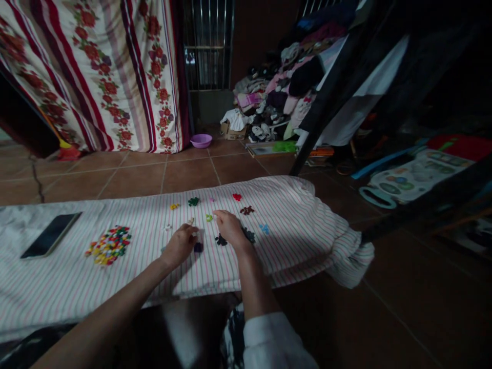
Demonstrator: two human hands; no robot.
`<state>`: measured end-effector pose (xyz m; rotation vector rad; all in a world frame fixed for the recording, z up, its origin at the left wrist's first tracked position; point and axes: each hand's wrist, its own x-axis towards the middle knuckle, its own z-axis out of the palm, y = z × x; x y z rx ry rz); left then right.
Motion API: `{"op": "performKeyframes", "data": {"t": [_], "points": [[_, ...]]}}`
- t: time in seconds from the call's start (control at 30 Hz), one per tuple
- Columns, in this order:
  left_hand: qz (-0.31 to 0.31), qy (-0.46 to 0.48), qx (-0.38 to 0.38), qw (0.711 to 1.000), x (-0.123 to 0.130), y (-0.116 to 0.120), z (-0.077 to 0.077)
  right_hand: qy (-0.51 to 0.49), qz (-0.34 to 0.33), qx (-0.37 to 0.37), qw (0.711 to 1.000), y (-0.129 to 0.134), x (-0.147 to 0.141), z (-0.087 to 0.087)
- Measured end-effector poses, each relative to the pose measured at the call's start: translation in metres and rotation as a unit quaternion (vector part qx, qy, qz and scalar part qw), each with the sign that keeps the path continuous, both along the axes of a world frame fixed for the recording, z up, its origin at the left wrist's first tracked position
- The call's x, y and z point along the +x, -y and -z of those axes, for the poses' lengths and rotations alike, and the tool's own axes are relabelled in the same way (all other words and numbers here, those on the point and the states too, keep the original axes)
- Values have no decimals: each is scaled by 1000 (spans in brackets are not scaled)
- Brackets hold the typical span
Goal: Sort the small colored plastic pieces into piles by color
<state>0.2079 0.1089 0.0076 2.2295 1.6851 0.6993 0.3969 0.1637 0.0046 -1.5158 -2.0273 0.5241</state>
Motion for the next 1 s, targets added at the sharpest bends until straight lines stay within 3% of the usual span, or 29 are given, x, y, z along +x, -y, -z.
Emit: {"op": "performKeyframes", "data": {"t": [0.17, 0.33, 0.47, 0.77, 1.0], "points": [[7, 33, -36, 999, -17, 17, -5, 41, 2, -4, 999, -7, -16, 12], [-11, 58, -56, 997, -20, 16, -3, 44, 15, -10, 999, -14, -21, 18], [-15, 77, -59, 995, -8, 3, 7, 35, 10, -17, 999, -16, -20, 17], [32, -49, -22, 998, 35, -30, 8, 33, 4, -18, 999, -15, -15, 19], [4, -58, -15, 998, 41, -37, 12, 16, -15, -34, 999, -11, -13, 15]]}}
